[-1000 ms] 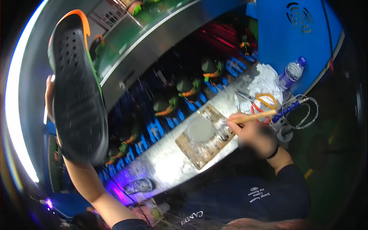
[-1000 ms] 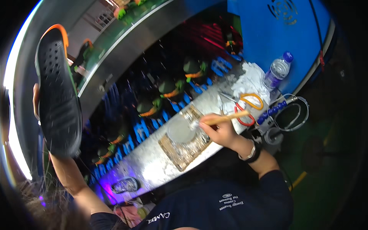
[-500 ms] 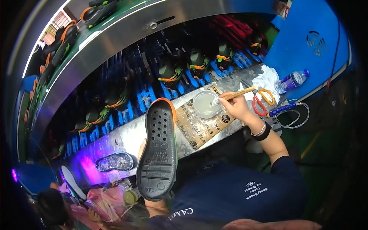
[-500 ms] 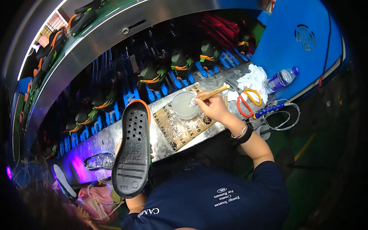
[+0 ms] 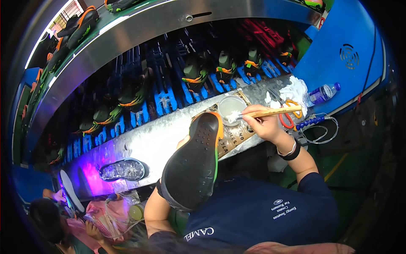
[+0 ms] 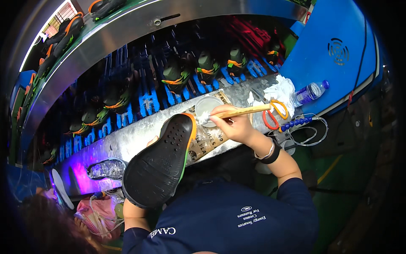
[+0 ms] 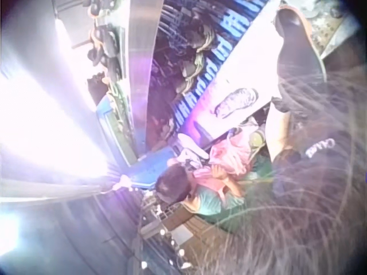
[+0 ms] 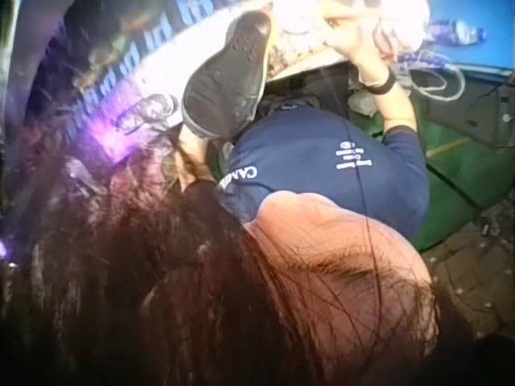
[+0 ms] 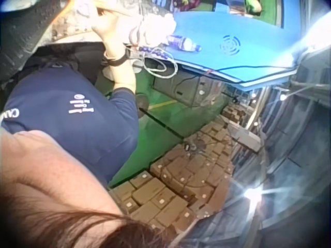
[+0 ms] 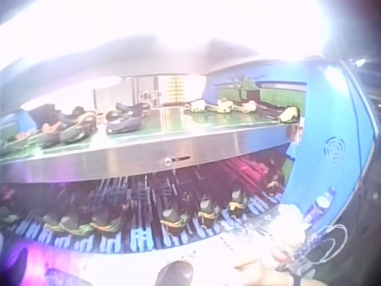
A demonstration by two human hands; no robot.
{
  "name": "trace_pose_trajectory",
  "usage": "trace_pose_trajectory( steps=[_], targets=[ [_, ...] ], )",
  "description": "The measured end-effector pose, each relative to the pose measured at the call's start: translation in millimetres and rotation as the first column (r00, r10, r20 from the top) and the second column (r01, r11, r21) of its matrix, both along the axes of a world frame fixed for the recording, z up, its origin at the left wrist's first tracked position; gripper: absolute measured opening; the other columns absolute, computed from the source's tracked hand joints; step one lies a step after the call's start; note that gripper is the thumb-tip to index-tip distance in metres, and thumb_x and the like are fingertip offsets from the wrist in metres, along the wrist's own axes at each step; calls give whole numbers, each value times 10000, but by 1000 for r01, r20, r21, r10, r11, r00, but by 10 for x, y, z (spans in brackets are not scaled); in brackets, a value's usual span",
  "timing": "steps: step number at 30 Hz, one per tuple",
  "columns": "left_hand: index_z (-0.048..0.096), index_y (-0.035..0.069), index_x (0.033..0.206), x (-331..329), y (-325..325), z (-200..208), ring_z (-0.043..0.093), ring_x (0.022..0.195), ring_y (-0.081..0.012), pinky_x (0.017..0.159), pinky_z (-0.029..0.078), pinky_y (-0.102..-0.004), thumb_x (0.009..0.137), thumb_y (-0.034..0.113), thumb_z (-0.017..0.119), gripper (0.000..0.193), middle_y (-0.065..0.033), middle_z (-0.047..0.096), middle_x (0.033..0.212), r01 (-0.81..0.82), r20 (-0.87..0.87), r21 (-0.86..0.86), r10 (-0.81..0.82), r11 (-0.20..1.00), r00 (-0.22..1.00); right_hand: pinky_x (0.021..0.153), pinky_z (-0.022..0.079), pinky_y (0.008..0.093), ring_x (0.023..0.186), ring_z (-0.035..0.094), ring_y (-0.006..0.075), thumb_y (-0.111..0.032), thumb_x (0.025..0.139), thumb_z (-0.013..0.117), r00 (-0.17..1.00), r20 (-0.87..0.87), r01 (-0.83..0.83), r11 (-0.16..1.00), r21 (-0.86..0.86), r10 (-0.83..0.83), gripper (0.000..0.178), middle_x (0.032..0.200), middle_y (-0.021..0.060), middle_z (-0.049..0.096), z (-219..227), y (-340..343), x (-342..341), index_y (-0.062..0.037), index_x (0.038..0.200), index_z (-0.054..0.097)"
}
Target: Applying adhesive to the edges of shoe soles using a brush and placing them onto a conveyor belt for assembly.
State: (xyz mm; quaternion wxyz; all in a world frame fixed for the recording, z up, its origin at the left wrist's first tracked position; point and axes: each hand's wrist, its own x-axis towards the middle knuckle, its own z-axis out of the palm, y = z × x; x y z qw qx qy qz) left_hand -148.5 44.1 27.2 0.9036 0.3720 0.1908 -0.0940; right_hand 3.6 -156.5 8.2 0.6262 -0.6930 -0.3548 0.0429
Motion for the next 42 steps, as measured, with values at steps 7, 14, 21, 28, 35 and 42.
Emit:
trace_pose_trajectory(
  steps=[7, 14, 21, 28, 35, 42],
  targets=[
    [492, -9, 1055, -13, -21, 13, 586, 672, -198, 579, 490, -285, 872, 327, 353, 407, -148, 581, 847, 49, 1, 16, -49, 999, 999, 562, 422, 218, 636, 532, 100, 9, 739, 575, 992, 122, -42, 999, -25, 45, 113, 762, 64, 580, -88, 84, 35, 7, 852, 563],
    [490, -1, 1061, 42, 9, -1, 584, 693, -189, 604, 489, -281, 876, 324, 355, 398, -137, 580, 865, 90, 4, 34, -90, 995, 996, 589, 447, 246, 668, 569, 147, 0, 723, 589, 969, 236, -70, 997, -43, 78, 114, 797, 113, 597, 39, 186, 23, 9, 833, 563],
    [487, 6, 1067, 56, -8, 17, 582, 714, -181, 629, 488, -276, 879, 322, 357, 390, -127, 579, 883, 112, 7, 49, -112, 993, 994, 554, 445, 244, 617, 567, 150, -4, 722, 588, 946, 319, -35, 998, -53, 50, 73, 748, 108, 595, -14, 155, 18, 15, 789, 564],
    [485, 13, 1073, 110, 3, 13, 580, 735, -173, 654, 487, -272, 882, 319, 359, 382, -116, 579, 902, 128, 2, 45, -129, 991, 992, 473, 393, 213, 524, 497, 86, -30, 731, 595, 970, 245, 21, 999, -44, -10, 68, 676, 59, 567, -54, 98, -103, 0, 783, 563],
    [490, 23, 1038, 126, -40, 86, 561, 711, -120, 642, 472, -229, 878, 312, 393, 345, -70, 570, 849, 134, 24, 161, -140, 978, 990, 469, 348, 188, 528, 452, 57, -15, 744, 577, 998, -26, -66, 998, -13, 65, 54, 672, 20, 534, -10, 38, -266, 5, 791, 562],
    [426, 21, 1114, 135, -44, 199, 533, 781, -106, 672, 450, -220, 861, 336, 405, 404, -61, 534, 909, 162, 63, 140, -172, 977, 983, 462, 343, 180, 539, 453, 41, -23, 749, 584, 979, 166, 108, 993, 50, -115, 60, 657, 16, 536, -10, 106, -75, 5, 800, 569]
  ],
)
